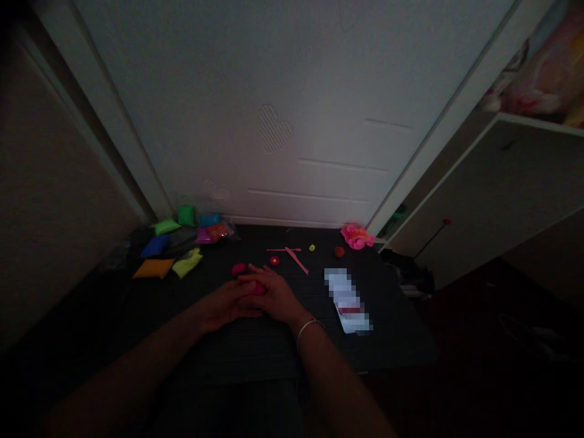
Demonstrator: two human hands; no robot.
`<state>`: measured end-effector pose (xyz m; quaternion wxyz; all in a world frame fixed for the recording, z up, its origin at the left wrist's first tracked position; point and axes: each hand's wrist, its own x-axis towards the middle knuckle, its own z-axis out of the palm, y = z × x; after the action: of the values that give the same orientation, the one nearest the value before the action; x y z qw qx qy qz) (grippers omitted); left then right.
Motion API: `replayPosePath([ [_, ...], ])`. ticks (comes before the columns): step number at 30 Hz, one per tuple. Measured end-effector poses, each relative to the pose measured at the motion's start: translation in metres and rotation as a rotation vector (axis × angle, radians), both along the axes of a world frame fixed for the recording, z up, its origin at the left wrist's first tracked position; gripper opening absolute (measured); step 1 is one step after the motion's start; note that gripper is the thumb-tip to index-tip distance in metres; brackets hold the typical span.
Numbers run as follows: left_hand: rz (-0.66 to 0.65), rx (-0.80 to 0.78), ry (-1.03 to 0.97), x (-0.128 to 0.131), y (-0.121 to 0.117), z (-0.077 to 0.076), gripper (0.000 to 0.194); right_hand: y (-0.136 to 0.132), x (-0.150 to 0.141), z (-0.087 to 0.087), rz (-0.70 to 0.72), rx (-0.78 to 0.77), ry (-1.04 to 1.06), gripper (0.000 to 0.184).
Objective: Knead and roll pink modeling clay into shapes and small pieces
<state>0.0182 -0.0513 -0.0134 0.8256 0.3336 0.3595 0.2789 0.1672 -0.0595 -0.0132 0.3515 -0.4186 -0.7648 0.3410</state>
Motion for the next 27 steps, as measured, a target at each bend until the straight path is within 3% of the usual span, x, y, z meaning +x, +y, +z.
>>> replayPosePath([
  [11, 0.095, -0.029, -0.085, -0.0019, 0.0028, 0.0012, 0.014, 0.0019, 0.0016, -0.0051, -0.018, -0.078, 0.142, 0.048],
  [17, 0.085, -0.018, -0.048, -0.0052, 0.0032, 0.0041, 0.010, 0.0016, 0.0029, -0.0046, -0.020, -0.070, 0.172, 0.048],
  [24, 0.137, -0.077, -0.066, -0.0067, 0.0055, 0.0076, 0.013, 0.0017, 0.0046, -0.0025, -0.064, -0.136, 0.227, 0.043],
  [27, 0.122, -0.097, -0.063, -0.0083, 0.0075, 0.0070, 0.014, 0.0029, 0.0054, -0.0047, -0.088, -0.180, 0.266, 0.033],
])
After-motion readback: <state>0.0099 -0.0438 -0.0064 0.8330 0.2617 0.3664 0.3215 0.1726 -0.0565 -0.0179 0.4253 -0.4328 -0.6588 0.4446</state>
